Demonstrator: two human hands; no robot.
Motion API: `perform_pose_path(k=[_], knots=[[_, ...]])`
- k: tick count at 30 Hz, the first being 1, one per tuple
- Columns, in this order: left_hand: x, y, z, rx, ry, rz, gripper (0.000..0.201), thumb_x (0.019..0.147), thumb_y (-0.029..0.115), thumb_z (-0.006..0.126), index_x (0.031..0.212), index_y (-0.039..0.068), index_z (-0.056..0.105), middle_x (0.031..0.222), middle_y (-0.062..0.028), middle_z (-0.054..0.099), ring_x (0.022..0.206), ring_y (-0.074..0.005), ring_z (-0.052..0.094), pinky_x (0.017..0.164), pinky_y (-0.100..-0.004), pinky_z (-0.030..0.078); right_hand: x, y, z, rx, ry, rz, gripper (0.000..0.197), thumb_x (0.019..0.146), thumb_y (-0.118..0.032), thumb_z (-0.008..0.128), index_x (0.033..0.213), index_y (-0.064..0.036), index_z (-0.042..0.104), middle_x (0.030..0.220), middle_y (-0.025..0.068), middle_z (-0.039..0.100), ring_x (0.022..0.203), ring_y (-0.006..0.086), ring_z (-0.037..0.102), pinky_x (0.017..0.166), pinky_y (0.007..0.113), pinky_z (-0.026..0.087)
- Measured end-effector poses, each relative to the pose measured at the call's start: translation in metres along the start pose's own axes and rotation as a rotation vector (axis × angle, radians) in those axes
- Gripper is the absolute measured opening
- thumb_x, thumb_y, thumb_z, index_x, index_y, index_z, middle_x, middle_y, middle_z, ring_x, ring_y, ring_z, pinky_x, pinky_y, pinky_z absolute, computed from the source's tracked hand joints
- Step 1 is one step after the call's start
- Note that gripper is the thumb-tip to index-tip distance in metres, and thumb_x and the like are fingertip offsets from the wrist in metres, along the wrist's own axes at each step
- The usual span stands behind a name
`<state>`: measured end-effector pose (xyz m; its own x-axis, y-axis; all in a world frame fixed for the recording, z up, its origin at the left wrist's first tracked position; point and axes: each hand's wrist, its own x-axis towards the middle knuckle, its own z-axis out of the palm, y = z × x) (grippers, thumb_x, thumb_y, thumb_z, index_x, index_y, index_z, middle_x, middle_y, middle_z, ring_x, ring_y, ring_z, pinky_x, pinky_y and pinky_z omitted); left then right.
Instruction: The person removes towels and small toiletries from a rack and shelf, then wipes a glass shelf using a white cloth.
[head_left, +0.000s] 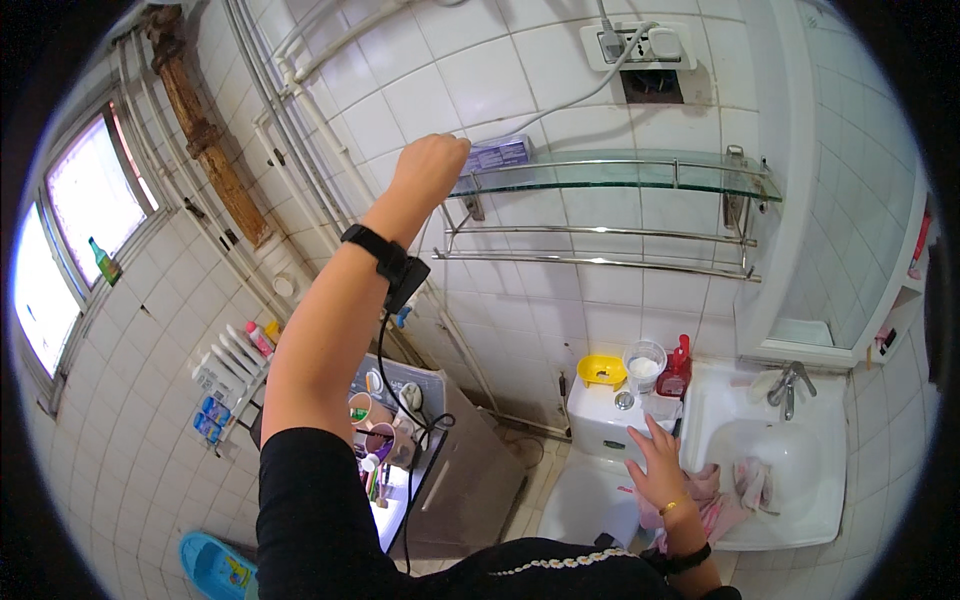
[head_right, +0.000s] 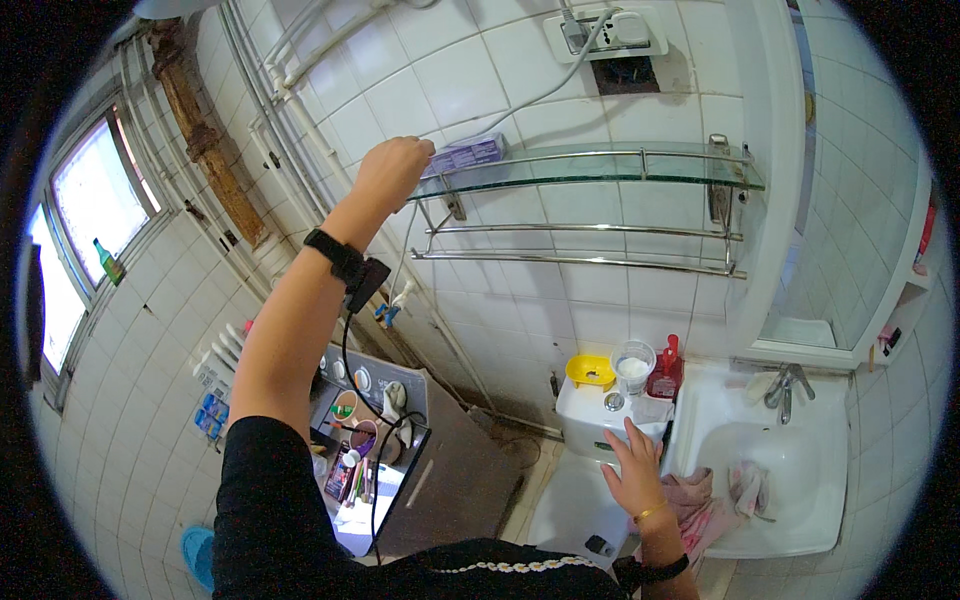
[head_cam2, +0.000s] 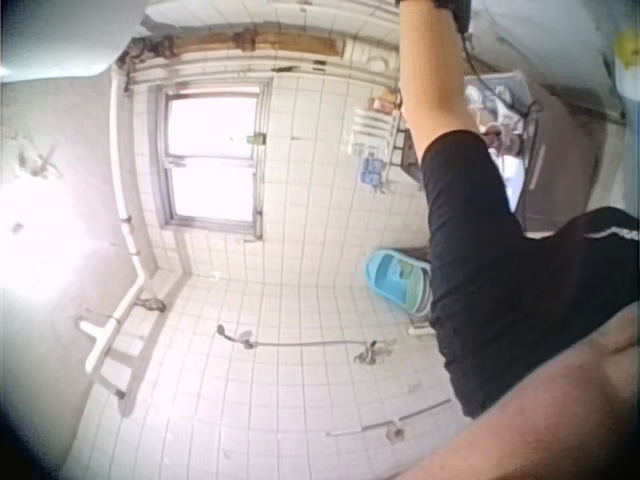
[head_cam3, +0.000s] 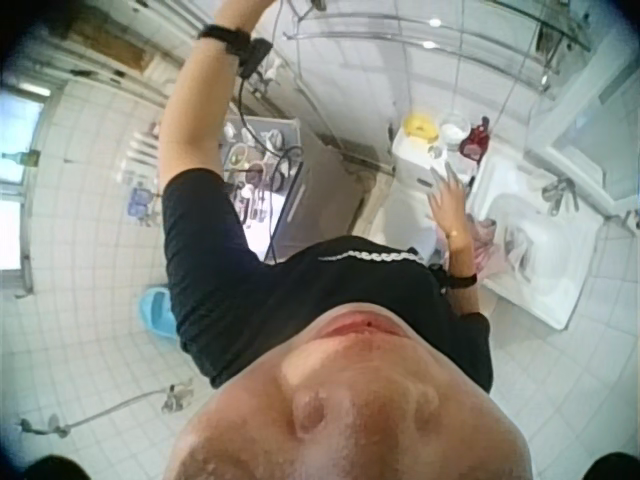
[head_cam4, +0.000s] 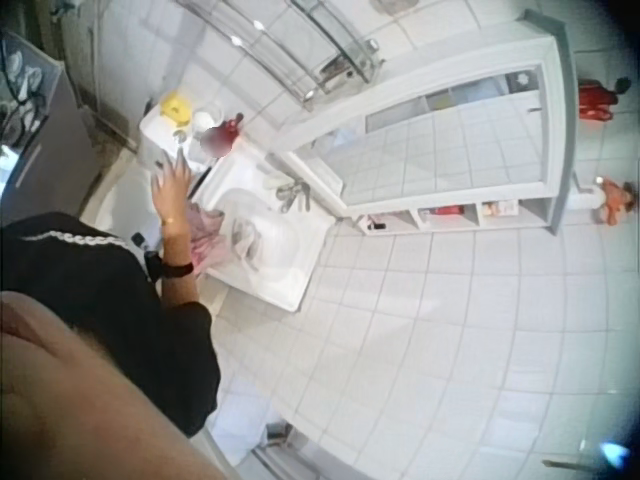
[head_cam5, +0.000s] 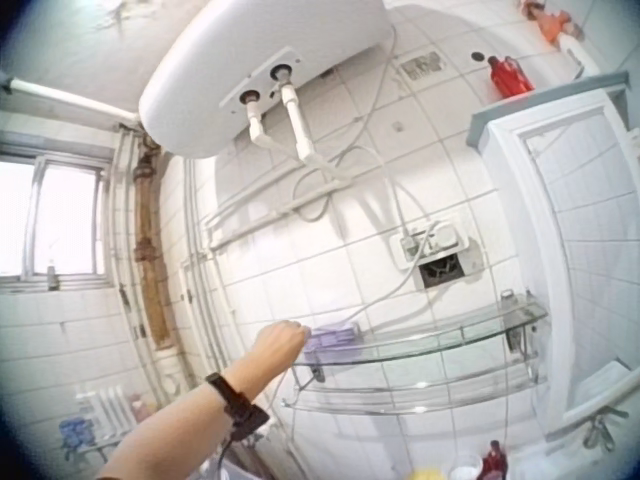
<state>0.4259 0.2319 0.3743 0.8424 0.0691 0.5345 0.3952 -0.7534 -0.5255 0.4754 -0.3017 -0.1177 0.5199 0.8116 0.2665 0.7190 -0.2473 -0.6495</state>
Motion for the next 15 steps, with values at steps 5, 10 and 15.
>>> perform_pose_path(k=[5,10,15], knots=[[0.064,-0.011,0.059,0.056,-0.109,0.022,0.011,0.106,0.011,0.077,0.111,0.005,0.085,0.108,-0.0202,0.087,0.107,-0.0460,0.085,0.090,-0.0591,0.069,0.012,0.028,-0.002,0.002,-0.024,0.070,0.083,0.101,-0.022,0.093,0.180,-0.0213,0.066,0.197,0.0225,0.042,0.175,0.0485,0.043,0.143,0.080,0.028],[0.101,0.002,0.091,0.082,-0.261,-0.037,0.013,0.103,0.007,0.082,0.111,0.008,0.091,0.115,-0.0186,0.091,0.111,-0.0436,0.089,0.090,-0.0556,0.072,0.022,0.060,-0.005,-0.010,-0.030,0.121,0.085,0.101,-0.023,0.094,0.181,-0.0221,0.065,0.197,0.0220,0.041,0.175,0.0499,0.044,0.142,0.083,0.028],[0.116,-0.004,0.103,0.125,-0.392,-0.062,0.016,0.098,0.008,0.090,0.113,0.010,0.094,0.116,-0.0160,0.092,0.112,-0.0410,0.090,0.090,-0.0542,0.073,0.035,0.075,-0.003,-0.005,-0.033,0.144,0.085,0.102,-0.025,0.093,0.181,-0.0238,0.065,0.198,0.0226,0.041,0.174,0.0512,0.044,0.143,0.083,0.027]])
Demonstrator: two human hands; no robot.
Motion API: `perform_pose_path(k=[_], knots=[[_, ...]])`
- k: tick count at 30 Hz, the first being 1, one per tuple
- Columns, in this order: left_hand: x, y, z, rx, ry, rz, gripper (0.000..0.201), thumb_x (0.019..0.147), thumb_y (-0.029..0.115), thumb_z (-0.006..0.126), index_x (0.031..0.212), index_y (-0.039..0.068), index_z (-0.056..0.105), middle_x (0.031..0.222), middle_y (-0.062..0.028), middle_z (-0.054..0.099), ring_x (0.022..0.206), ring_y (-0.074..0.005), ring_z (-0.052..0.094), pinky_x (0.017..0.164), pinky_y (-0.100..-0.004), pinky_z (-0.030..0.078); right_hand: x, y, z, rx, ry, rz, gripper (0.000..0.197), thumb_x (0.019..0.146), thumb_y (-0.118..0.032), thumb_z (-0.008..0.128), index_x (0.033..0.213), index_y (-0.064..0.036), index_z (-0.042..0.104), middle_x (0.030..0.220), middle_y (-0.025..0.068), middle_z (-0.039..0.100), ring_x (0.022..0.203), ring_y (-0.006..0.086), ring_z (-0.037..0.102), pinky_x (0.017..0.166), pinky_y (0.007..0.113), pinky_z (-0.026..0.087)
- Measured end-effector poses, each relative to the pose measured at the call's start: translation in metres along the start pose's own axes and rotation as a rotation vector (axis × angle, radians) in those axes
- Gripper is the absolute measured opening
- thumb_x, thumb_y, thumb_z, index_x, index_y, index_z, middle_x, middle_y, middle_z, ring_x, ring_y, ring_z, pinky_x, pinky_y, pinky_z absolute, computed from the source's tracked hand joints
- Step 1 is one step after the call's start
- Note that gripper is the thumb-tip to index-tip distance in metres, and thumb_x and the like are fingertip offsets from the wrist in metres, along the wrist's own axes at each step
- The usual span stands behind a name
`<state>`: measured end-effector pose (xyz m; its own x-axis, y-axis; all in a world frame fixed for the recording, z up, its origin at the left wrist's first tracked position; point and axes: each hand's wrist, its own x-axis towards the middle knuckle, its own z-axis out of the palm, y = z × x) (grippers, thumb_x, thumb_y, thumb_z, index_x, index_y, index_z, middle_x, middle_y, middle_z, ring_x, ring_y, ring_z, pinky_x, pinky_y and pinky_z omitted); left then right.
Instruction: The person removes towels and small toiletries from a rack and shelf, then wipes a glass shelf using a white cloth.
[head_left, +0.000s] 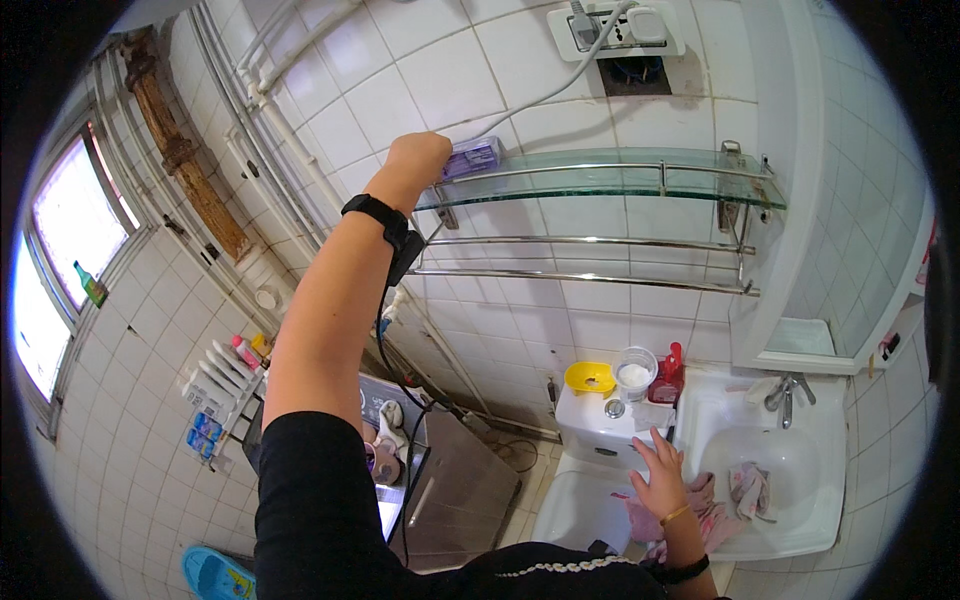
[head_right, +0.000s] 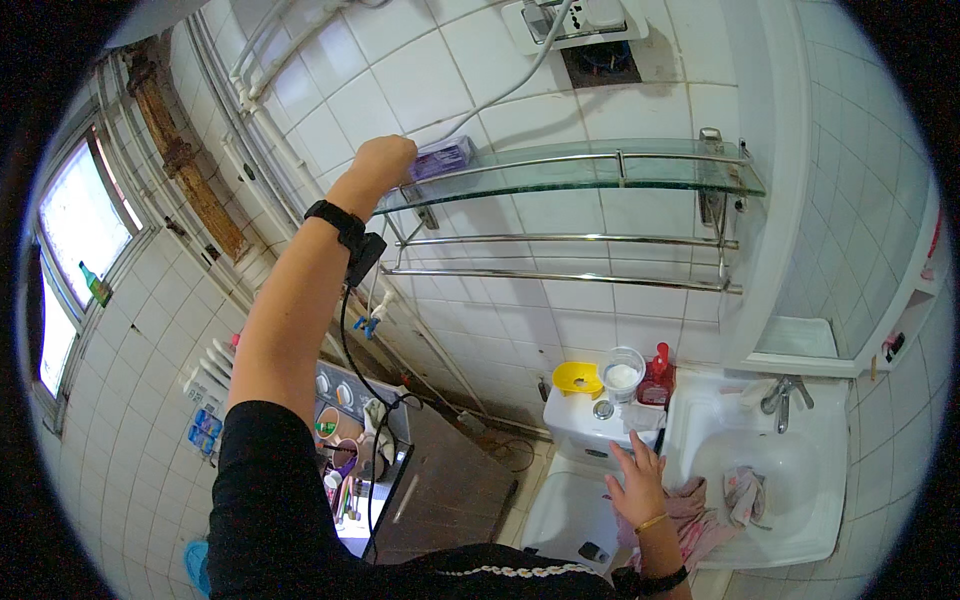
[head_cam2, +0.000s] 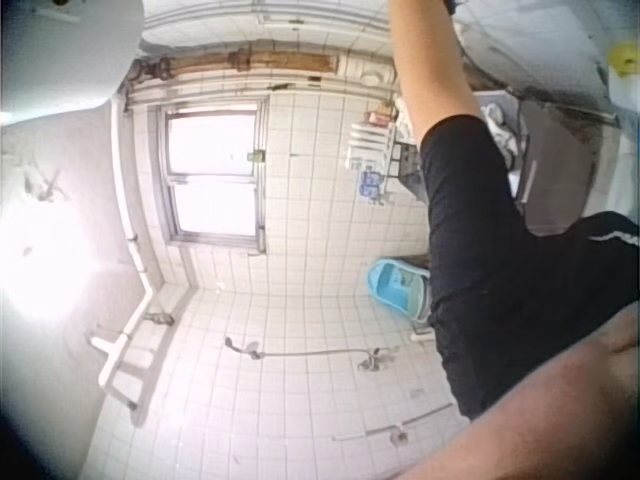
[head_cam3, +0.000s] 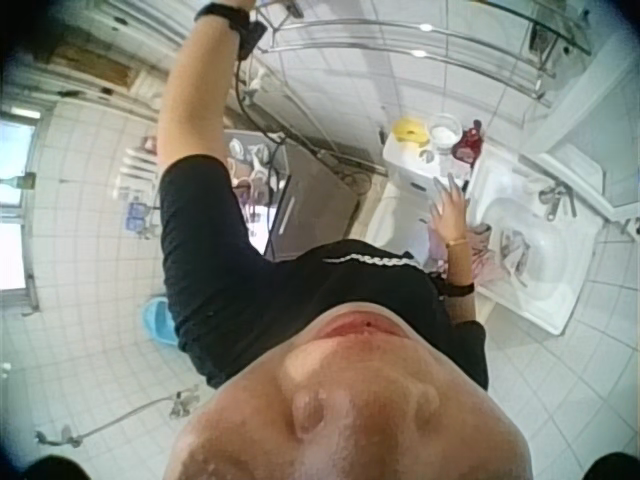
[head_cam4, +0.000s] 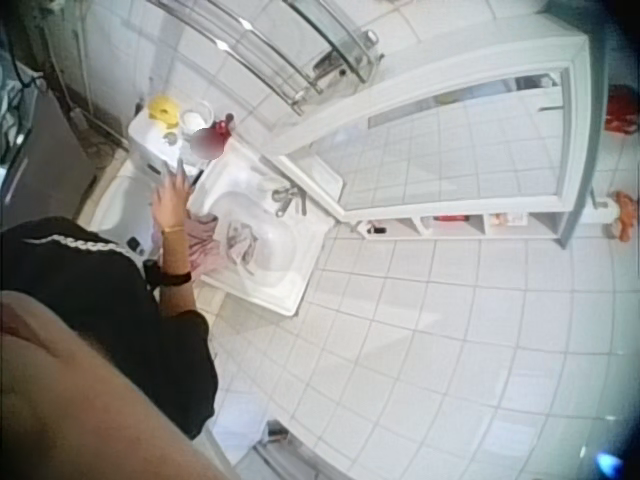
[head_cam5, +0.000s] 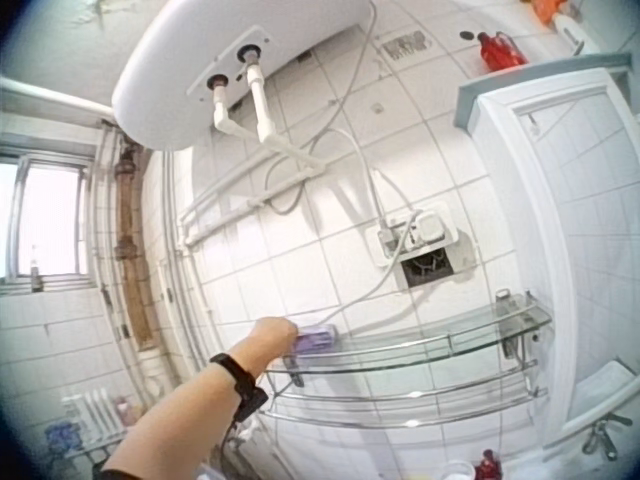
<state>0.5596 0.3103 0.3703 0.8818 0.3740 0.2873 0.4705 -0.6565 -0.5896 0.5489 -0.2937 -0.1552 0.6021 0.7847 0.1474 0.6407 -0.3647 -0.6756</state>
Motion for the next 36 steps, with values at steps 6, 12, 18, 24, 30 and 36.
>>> perform_pose_path(k=[6,12,18,24,30,36], knots=[[0.015,0.001,0.004,0.050,-0.025,0.046,0.016,0.096,0.010,0.092,0.111,0.010,0.093,0.115,-0.0153,0.092,0.110,-0.0407,0.090,0.089,-0.0533,0.073,0.010,0.007,0.002,-0.013,-0.028,0.017,0.084,0.104,-0.026,0.092,0.183,-0.0243,0.063,0.198,0.0219,0.040,0.174,0.0513,0.044,0.142,0.085,0.027],[0.022,-0.003,0.015,0.052,0.026,0.111,0.026,0.088,0.021,0.099,0.108,0.006,0.090,0.107,-0.0208,0.090,0.104,-0.0453,0.088,0.089,-0.0554,0.072,0.009,0.010,0.002,-0.030,-0.044,0.043,0.085,0.103,-0.027,0.092,0.183,-0.0248,0.062,0.198,0.0219,0.040,0.173,0.0516,0.045,0.141,0.086,0.029],[0.022,-0.008,0.020,0.080,0.032,0.143,0.031,0.090,0.026,0.101,0.112,0.008,0.089,0.107,-0.0174,0.091,0.105,-0.0444,0.089,0.089,-0.0558,0.072,-0.002,0.009,0.002,-0.030,-0.035,0.051,0.085,0.103,-0.028,0.092,0.183,-0.0248,0.062,0.198,0.0219,0.040,0.174,0.0522,0.046,0.141,0.087,0.029],[0.011,-0.018,0.011,0.049,0.005,0.155,0.038,0.091,0.030,0.103,0.119,0.009,0.088,0.111,-0.0176,0.091,0.109,-0.0439,0.088,0.095,-0.0568,0.072,-0.017,0.001,-0.001,-0.026,-0.043,0.070,0.084,0.104,-0.027,0.090,0.183,-0.0245,0.062,0.200,0.0212,0.039,0.176,0.0513,0.044,0.142,0.087,0.027],[-0.011,-0.037,-0.007,-0.027,0.039,0.231,0.045,0.088,0.029,0.102,0.126,0.009,0.087,0.111,-0.0201,0.090,0.109,-0.0458,0.086,0.097,-0.0582,0.070,-0.030,-0.009,0.000,-0.023,-0.041,0.061,0.084,0.103,-0.027,0.091,0.182,-0.0245,0.063,0.199,0.0221,0.040,0.176,0.0514,0.044,0.142,0.087,0.025],[-0.037,-0.043,-0.031,-0.063,0.086,0.252,0.047,0.087,0.025,0.100,0.129,0.009,0.087,0.106,-0.0210,0.089,0.104,-0.0471,0.085,0.093,-0.0597,0.069,-0.040,-0.023,0.003,-0.025,-0.043,0.051,0.084,0.103,-0.027,0.091,0.182,-0.0249,0.063,0.199,0.0225,0.041,0.175,0.0517,0.045,0.143,0.086,0.026]])
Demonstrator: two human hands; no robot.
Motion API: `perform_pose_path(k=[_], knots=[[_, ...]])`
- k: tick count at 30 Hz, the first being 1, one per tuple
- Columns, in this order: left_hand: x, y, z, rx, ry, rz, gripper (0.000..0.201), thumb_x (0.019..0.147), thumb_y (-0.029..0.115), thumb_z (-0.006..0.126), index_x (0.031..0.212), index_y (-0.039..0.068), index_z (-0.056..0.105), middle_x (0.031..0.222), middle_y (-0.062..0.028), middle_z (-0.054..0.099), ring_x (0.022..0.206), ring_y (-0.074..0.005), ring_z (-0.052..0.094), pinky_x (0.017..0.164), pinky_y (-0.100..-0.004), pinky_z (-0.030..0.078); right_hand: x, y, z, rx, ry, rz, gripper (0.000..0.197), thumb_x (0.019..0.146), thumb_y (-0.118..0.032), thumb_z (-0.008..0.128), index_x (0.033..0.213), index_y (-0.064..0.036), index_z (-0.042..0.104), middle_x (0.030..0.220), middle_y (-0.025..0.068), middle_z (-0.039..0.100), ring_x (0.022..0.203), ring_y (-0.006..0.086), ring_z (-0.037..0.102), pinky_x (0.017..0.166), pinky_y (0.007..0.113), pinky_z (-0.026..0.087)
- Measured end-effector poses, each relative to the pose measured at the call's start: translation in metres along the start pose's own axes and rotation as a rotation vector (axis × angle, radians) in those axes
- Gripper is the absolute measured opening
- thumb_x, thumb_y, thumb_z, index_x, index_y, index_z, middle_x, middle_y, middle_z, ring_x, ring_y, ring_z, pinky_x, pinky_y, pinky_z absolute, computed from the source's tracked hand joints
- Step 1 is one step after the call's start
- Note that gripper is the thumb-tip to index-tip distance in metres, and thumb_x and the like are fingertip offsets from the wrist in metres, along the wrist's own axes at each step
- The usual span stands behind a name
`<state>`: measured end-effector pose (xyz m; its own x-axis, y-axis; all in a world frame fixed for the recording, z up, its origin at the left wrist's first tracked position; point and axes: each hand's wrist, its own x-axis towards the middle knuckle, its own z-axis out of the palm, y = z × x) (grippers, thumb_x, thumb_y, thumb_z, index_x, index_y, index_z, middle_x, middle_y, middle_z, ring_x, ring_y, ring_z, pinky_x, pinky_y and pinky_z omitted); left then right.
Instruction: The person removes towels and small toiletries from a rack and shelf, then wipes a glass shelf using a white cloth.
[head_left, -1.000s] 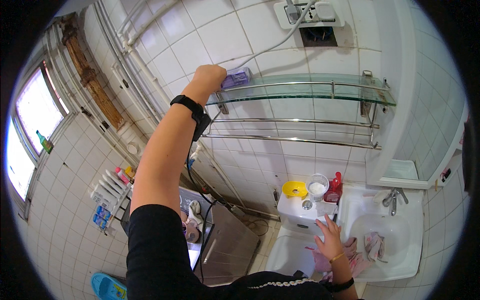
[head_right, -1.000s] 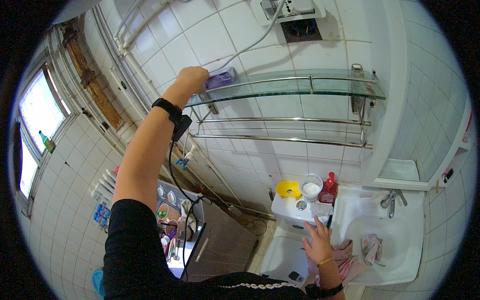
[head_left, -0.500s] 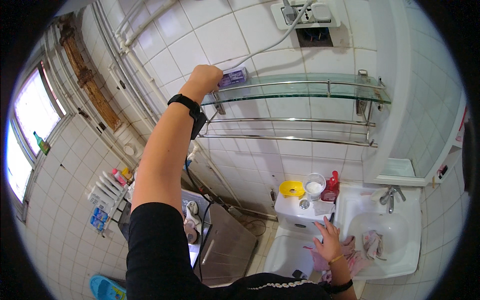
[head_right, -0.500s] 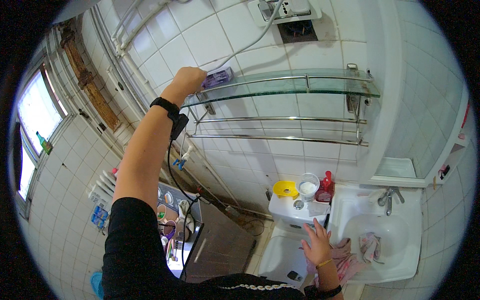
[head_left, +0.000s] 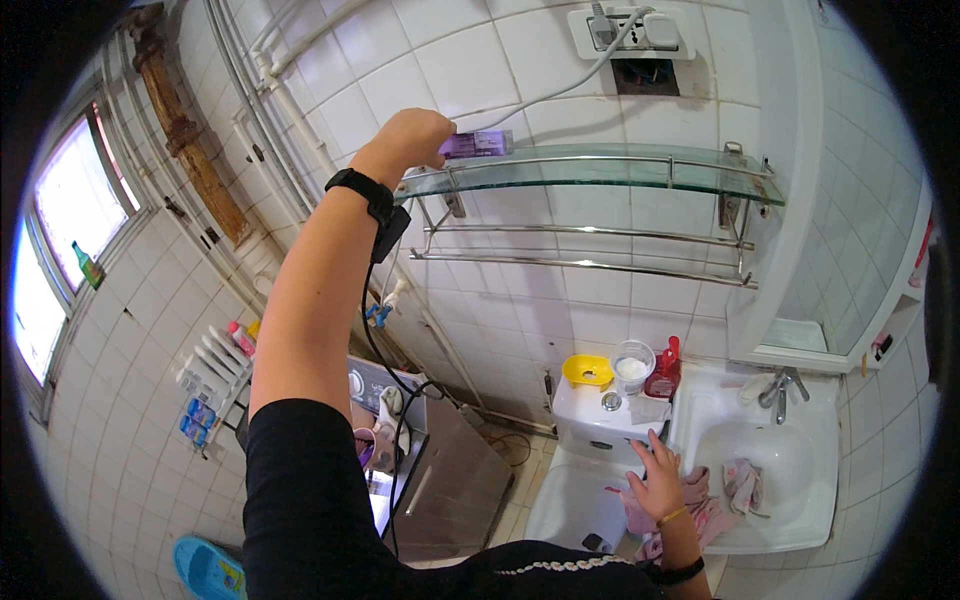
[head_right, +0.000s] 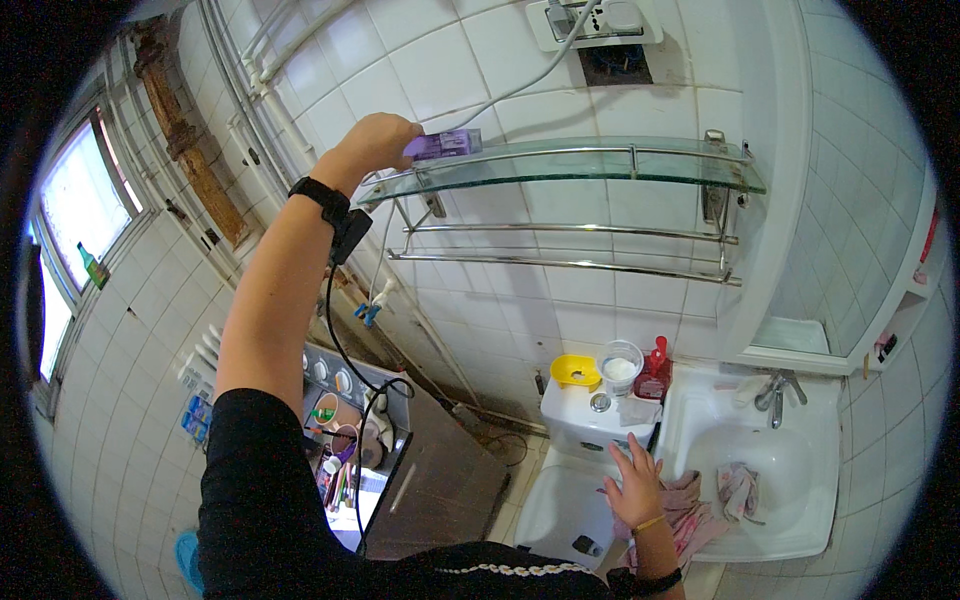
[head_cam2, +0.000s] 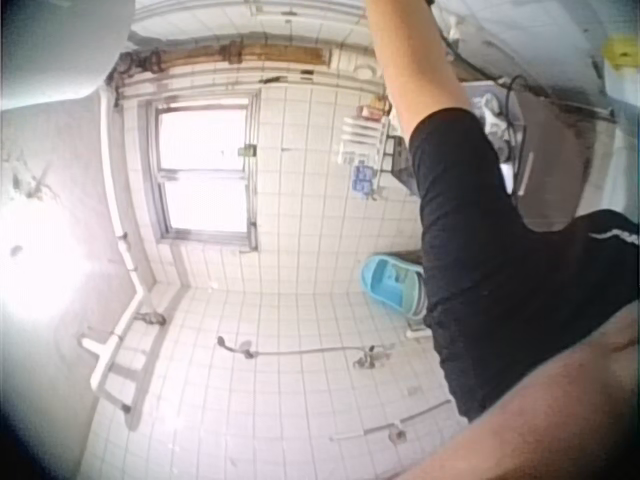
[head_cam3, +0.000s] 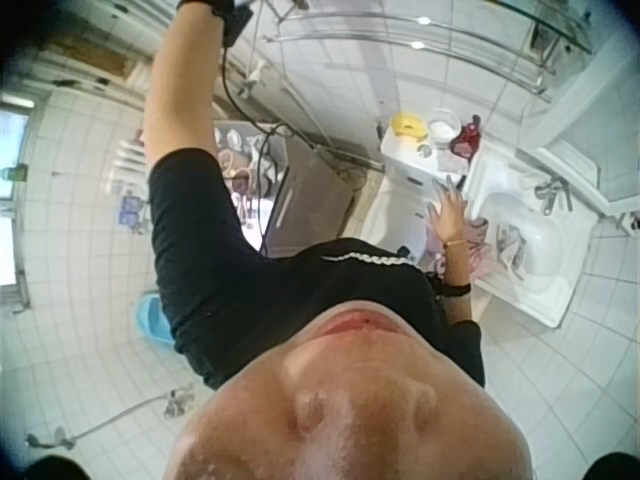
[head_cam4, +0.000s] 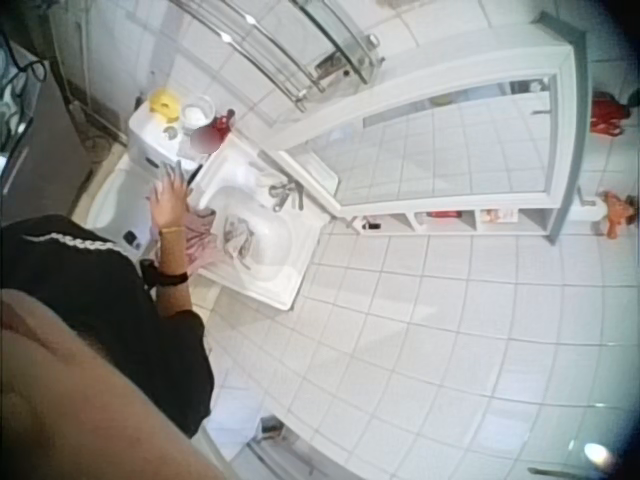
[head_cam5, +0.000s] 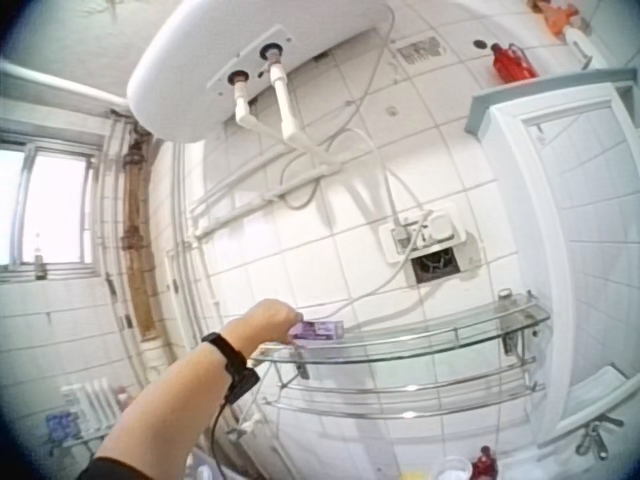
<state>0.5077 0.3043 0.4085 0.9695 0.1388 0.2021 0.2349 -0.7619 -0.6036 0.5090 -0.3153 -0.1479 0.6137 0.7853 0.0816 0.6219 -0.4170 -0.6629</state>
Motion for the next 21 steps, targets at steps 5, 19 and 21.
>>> perform_pose_path(k=[5,19,21], knots=[[-0.029,-0.007,-0.017,0.033,0.109,0.005,0.046,0.090,0.024,0.096,0.133,0.010,0.086,0.103,-0.0203,0.088,0.100,-0.0471,0.085,0.091,-0.0594,0.069,-0.008,-0.020,0.000,-0.002,0.002,-0.022,0.083,0.103,-0.023,0.091,0.181,-0.0230,0.064,0.198,0.0225,0.042,0.173,0.0500,0.048,0.144,0.078,0.028],[-0.282,0.081,-0.095,-0.090,0.484,0.008,0.063,0.099,0.021,0.094,0.160,0.014,0.076,0.133,-0.0129,0.089,0.119,-0.0393,0.085,0.098,-0.0505,0.071,0.047,-0.153,0.006,0.079,-0.007,-0.335,0.087,0.108,-0.018,0.089,0.187,-0.0100,0.053,0.195,0.0260,0.046,0.175,0.0488,0.047,0.146,0.061,0.033],[-0.335,0.104,-0.084,-0.116,0.524,0.056,0.064,0.098,0.019,0.094,0.159,0.015,0.075,0.136,-0.0110,0.089,0.120,-0.0375,0.085,0.099,-0.0482,0.071,0.062,-0.193,0.022,0.218,0.015,-0.432,0.095,0.108,-0.015,0.090,0.190,-0.0037,0.044,0.193,0.0262,0.049,0.174,0.0454,0.051,0.145,0.056,0.038]])
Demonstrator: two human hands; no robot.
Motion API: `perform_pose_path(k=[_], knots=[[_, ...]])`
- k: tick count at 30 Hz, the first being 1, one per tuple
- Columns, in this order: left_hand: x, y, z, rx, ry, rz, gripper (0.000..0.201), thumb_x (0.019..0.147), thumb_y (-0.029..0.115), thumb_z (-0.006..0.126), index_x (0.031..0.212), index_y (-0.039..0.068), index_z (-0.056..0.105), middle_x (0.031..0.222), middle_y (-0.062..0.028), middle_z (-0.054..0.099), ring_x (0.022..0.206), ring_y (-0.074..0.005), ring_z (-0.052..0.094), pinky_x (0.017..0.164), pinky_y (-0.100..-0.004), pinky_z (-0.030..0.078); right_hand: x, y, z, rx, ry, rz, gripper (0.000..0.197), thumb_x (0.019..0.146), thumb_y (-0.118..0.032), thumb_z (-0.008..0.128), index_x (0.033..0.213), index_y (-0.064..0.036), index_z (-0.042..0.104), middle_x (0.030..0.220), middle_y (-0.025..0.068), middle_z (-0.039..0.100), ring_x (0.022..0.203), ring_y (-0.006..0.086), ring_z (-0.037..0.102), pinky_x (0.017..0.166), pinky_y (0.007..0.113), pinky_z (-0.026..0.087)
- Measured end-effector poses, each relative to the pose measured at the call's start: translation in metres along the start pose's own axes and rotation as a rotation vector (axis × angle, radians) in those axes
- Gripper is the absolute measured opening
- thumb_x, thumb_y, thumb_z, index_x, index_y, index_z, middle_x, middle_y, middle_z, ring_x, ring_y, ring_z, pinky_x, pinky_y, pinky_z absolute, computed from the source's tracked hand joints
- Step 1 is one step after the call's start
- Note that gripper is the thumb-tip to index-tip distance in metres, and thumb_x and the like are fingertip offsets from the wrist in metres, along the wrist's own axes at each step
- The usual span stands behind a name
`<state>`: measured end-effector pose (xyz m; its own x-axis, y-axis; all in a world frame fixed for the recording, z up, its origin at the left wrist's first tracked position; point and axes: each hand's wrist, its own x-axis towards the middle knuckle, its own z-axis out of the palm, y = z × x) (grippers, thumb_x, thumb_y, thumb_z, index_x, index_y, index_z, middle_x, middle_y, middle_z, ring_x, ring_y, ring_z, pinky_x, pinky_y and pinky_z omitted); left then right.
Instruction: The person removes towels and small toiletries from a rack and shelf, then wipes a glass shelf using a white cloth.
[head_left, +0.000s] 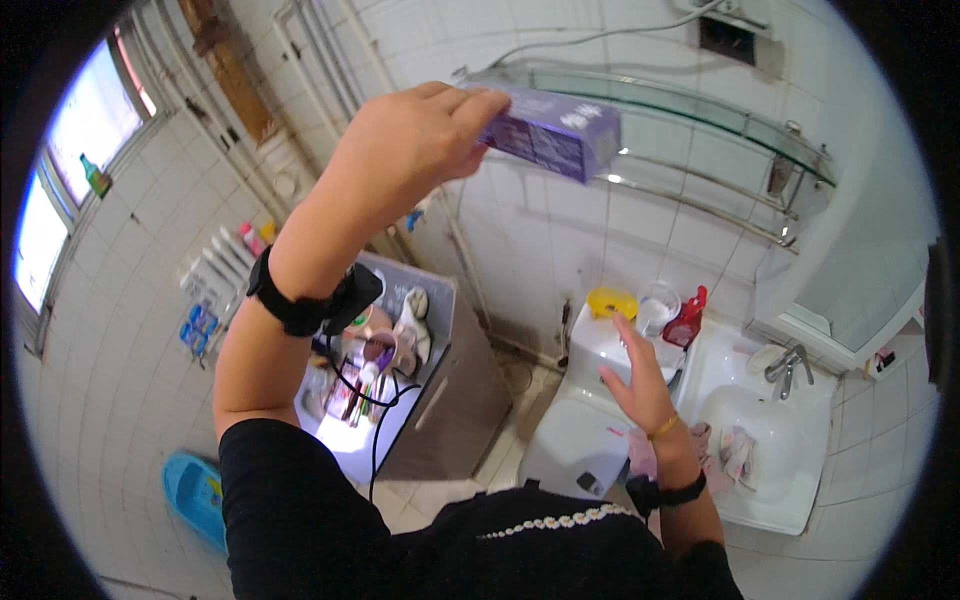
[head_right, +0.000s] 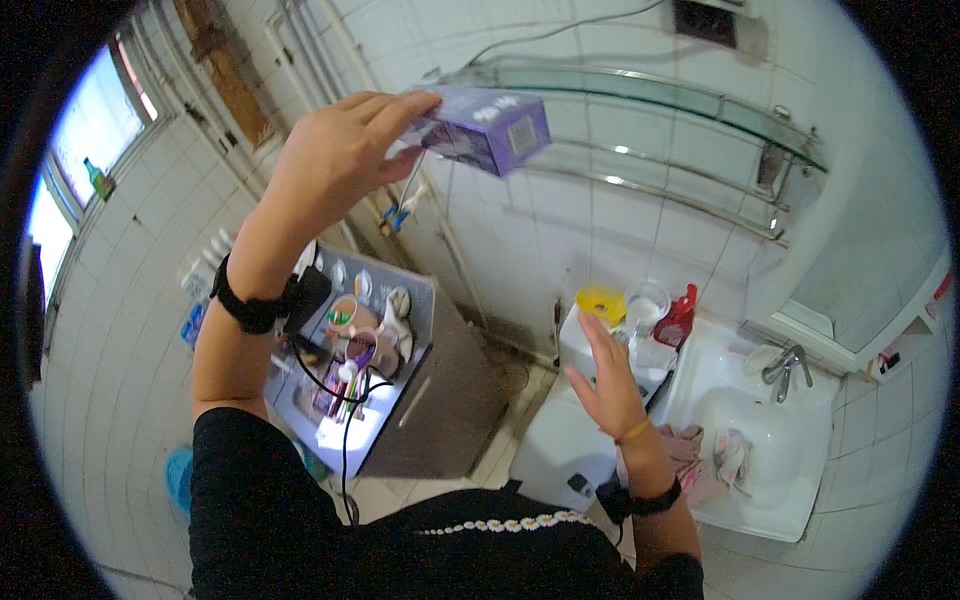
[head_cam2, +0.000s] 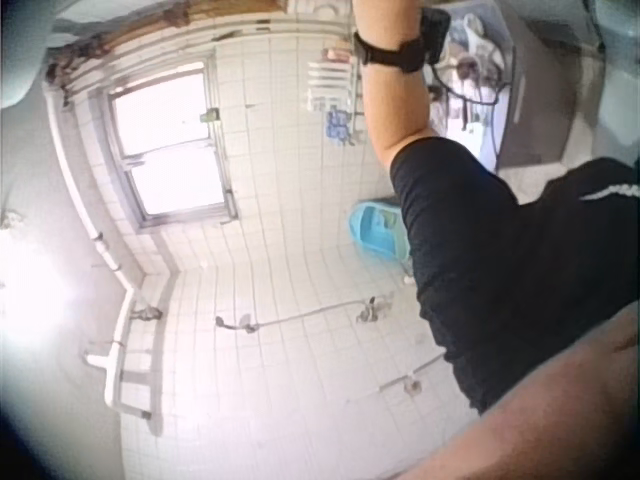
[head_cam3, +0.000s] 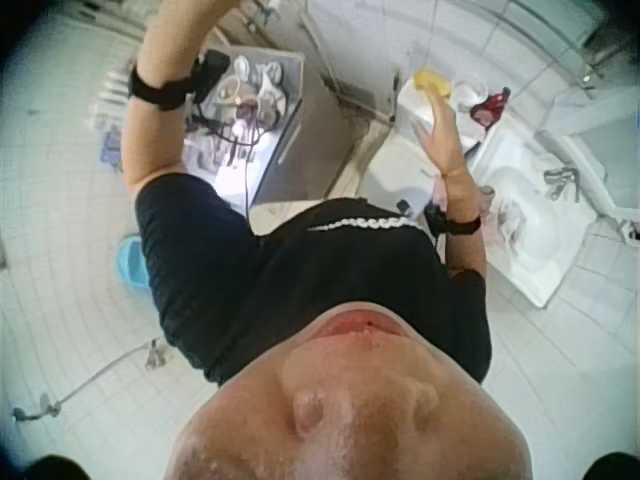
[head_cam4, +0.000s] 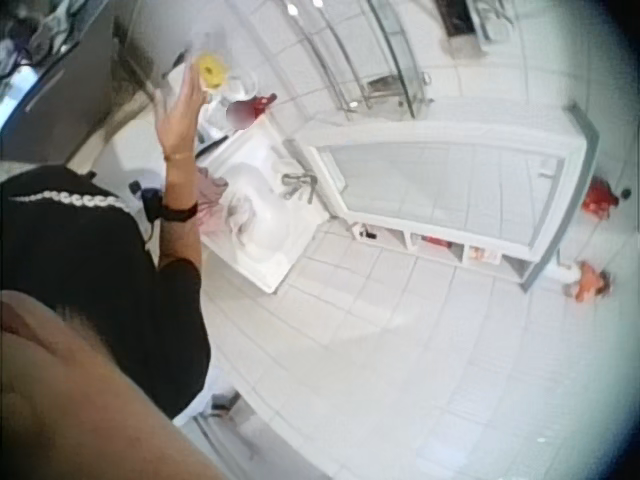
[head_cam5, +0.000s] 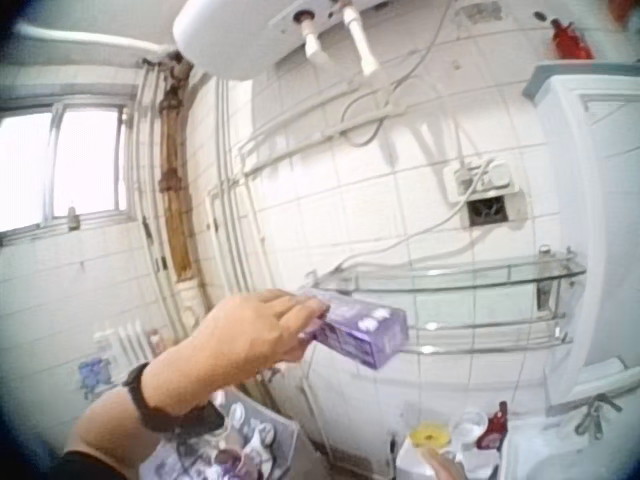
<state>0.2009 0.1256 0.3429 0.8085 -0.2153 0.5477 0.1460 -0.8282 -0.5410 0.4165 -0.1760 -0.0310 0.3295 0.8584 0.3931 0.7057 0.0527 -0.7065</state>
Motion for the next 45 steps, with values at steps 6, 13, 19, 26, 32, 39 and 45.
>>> perform_pose_path(k=[6,13,19,26,32,39,45], knots=[[-0.152,0.049,-0.021,-0.002,-0.166,-0.039,0.059,0.097,0.016,0.091,0.153,0.005,0.078,0.149,-0.0137,0.087,0.132,-0.0319,0.087,0.105,-0.0422,0.074,0.060,-0.090,0.082,0.486,-0.056,-0.002,0.136,0.099,-0.026,0.105,0.198,-0.0030,0.015,0.190,0.0295,0.051,0.174,0.0425,0.054,0.147,0.054,0.038],[-0.330,0.069,-0.034,-0.028,-0.323,-0.131,0.054,0.101,0.016,0.078,0.153,0.000,0.078,0.148,-0.0168,0.085,0.128,-0.0298,0.085,0.103,-0.0412,0.073,0.078,-0.180,0.188,0.868,-0.341,-0.001,0.144,0.090,-0.034,0.115,0.197,-0.0018,0.024,0.185,0.0209,0.053,0.168,0.0303,0.057,0.144,0.048,0.042],[-0.453,0.087,-0.048,-0.071,-0.421,-0.316,0.054,0.100,0.016,0.077,0.152,0.000,0.078,0.149,-0.0158,0.084,0.124,-0.0286,0.084,0.097,-0.0399,0.073,0.069,-0.227,0.281,0.738,-0.442,0.085,0.090,0.097,-0.019,0.102,0.174,0.0016,0.059,0.161,0.0137,0.077,0.142,0.0227,0.077,0.127,0.040,0.061],[-0.578,0.086,-0.072,-0.338,-0.507,-0.520,0.072,0.098,0.022,0.087,0.166,0.006,0.069,0.154,-0.0104,0.081,0.133,-0.0294,0.080,0.102,-0.0455,0.072,0.060,-0.249,0.378,0.539,-0.711,0.000,0.087,0.095,-0.024,0.102,0.172,-0.0076,0.065,0.158,0.0161,0.081,0.141,0.0321,0.081,0.124,0.043,0.062],[-0.681,0.103,-0.070,-0.601,-0.680,-0.701,0.085,0.092,0.028,0.100,0.167,0.006,0.068,0.136,-0.0137,0.081,0.121,-0.0383,0.082,0.100,-0.0496,0.070,0.051,-0.268,0.460,0.514,-0.993,-0.021,0.088,0.098,-0.020,0.099,0.175,-0.0069,0.059,0.166,0.0174,0.074,0.150,0.0340,0.074,0.131,0.046,0.057],[-0.763,0.111,-0.051,-0.579,-0.762,-0.749,0.075,0.090,0.033,0.102,0.153,0.006,0.074,0.129,-0.0142,0.081,0.117,-0.0384,0.082,0.095,-0.0491,0.070,0.034,-0.257,0.514,0.373,-0.957,-0.048,0.082,0.108,-0.029,0.093,0.179,-0.0085,0.057,0.165,0.0226,0.073,0.146,0.0389,0.074,0.127,0.048,0.059],[-0.805,0.121,-0.008,-0.449,-0.904,-0.841,0.059,0.082,0.029,0.106,0.127,0.004,0.076,0.121,-0.0147,0.081,0.115,-0.0380,0.082,0.089,-0.0492,0.072,0.033,-0.256,0.501,0.230,-0.936,0.038,0.077,0.114,-0.030,0.089,0.180,-0.0086,0.057,0.166,0.0223,0.072,0.148,0.0383,0.073,0.128,0.048,0.058]])
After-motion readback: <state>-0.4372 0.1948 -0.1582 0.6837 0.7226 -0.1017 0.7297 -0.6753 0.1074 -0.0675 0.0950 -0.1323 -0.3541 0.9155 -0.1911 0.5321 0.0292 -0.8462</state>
